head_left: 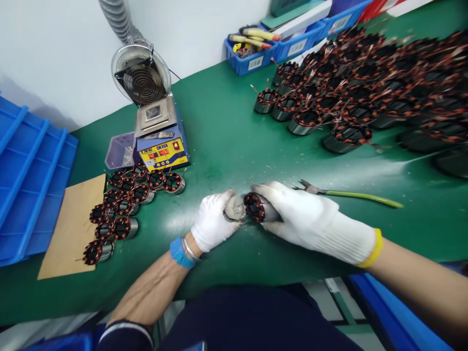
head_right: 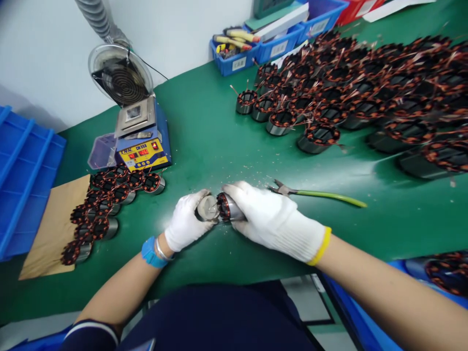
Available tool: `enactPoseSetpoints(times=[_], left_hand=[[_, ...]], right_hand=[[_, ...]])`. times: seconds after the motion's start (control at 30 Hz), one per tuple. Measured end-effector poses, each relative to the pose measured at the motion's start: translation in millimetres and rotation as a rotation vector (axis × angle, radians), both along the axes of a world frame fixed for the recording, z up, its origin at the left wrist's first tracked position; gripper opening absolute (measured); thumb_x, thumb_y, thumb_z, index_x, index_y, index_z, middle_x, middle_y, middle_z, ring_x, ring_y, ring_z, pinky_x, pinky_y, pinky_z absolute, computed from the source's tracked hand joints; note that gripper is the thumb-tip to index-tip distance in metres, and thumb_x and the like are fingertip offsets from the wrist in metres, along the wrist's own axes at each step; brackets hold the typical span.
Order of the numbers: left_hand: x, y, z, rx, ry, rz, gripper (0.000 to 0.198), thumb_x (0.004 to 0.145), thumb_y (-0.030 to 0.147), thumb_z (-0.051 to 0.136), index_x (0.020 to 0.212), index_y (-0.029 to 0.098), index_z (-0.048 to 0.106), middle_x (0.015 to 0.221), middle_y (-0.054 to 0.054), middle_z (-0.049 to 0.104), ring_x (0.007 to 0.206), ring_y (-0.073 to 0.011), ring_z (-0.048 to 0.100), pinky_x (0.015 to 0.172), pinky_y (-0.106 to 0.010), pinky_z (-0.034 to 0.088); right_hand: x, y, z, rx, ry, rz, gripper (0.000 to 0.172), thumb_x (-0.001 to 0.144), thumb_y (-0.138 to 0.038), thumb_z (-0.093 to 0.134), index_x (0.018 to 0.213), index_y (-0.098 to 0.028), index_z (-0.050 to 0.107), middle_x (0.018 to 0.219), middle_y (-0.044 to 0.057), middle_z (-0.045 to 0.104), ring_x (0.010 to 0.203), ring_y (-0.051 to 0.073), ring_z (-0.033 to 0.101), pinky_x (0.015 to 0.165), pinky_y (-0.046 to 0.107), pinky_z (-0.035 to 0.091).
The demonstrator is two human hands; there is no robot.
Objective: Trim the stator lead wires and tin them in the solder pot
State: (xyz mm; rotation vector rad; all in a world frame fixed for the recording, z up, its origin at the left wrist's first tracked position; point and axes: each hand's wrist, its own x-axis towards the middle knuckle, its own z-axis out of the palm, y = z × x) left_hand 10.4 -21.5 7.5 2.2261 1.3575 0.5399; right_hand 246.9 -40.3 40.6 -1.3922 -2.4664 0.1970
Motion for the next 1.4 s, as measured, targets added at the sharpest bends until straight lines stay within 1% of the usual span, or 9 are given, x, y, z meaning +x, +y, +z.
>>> enactPoseSetpoints(times=[0.13,0.33,0.43,0.6,0.7,0.83,1.0,1.17,1.4], left_hand=[[-1,1,1.0,0.003,-0.001,-0.022,0.061,0.073,0.036,0.083,0.129,0.018,0.063,0.118,-0.012,0.078,0.108,-0.032,0.075,0.099,-0.048,0.061],[-2,0,7.1,0.022,0.003,-0.025,0.063,0.073,0.029,0.081,0.131,0.014,0.063,0.121,-0.013,0.076,0.112,-0.034,0.073,0.102,-0.047,0.06],[-1,0,7.5,0.021,0.012,-0.014,0.063,0.071,0.03,0.082,0.129,0.016,0.063,0.117,-0.012,0.077,0.108,-0.0335,0.074,0.1,-0.047,0.061],[0,1,6.1,0.024,0.04,-0.006,0.061,0.071,0.03,0.082,0.128,0.019,0.063,0.115,-0.011,0.077,0.106,-0.0327,0.075,0.098,-0.047,0.062],[-2,2,3.7,0.032,0.027,-0.013,0.063,0.07,0.028,0.082,0.129,0.019,0.063,0.116,-0.011,0.077,0.106,-0.0327,0.075,0.098,-0.048,0.061],[-4,2,-2.4,0.034,0.006,-0.03,0.068,0.068,0.029,0.085,0.131,0.018,0.061,0.121,-0.012,0.076,0.111,-0.0323,0.073,0.102,-0.05,0.06],[-4,0,-9.8,0.072,0.019,0.004,0.071,0.068,0.033,0.089,0.131,0.016,0.06,0.121,-0.014,0.076,0.112,-0.033,0.073,0.101,-0.05,0.059],[-5,-2,-14.7,0.14,0.016,0.014,0.07,0.069,0.039,0.089,0.129,0.016,0.062,0.118,-0.013,0.077,0.109,-0.0328,0.074,0.099,-0.049,0.059],[-5,-3,-14.2,0.131,0.039,0.037,0.071,0.068,0.039,0.091,0.13,0.018,0.062,0.121,-0.013,0.077,0.11,-0.0335,0.074,0.099,-0.05,0.059]], right_hand=[[-3,13,16.0,-0.042,-0.153,0.07,0.051,0.082,-0.025,0.063,0.132,-0.017,0.061,0.115,0.013,0.073,0.082,0.027,0.074,0.061,0.033,0.046],[-8,20,33.0,0.006,-0.293,0.125,0.054,0.082,-0.03,0.069,0.135,-0.02,0.06,0.115,0.012,0.072,0.075,0.022,0.066,0.059,0.029,0.031],[-14,21,39.0,0.051,-0.329,0.105,0.051,0.082,-0.029,0.069,0.131,-0.019,0.061,0.111,0.012,0.072,0.074,0.02,0.064,0.06,0.029,0.028],[-15,27,48.1,-0.085,-0.353,0.102,0.052,0.078,-0.031,0.072,0.129,-0.022,0.064,0.106,0.009,0.071,0.075,0.025,0.068,0.056,0.029,0.029],[-3,21,40.7,-0.055,-0.209,0.032,0.058,0.08,-0.038,0.07,0.136,-0.023,0.061,0.113,0.01,0.071,0.082,0.028,0.071,0.06,0.031,0.041],[12,0,19.5,-0.006,0.06,-0.218,0.07,0.08,-0.045,0.07,0.145,-0.022,0.056,0.126,0.015,0.07,0.096,0.034,0.073,0.075,0.041,0.056],[-7,-21,-5.0,-0.036,0.112,-0.479,0.065,0.081,-0.05,0.069,0.137,-0.018,0.06,0.116,0.015,0.073,0.096,0.037,0.074,0.072,0.044,0.059],[-32,-27,-18.7,0.013,0.09,-0.502,0.057,0.087,-0.05,0.062,0.134,-0.016,0.06,0.11,0.014,0.074,0.09,0.032,0.075,0.066,0.037,0.056],[-29,-24,-12.6,0.126,-0.081,-0.443,0.058,0.091,-0.045,0.058,0.138,-0.011,0.059,0.108,0.017,0.073,0.088,0.032,0.073,0.066,0.036,0.051]])
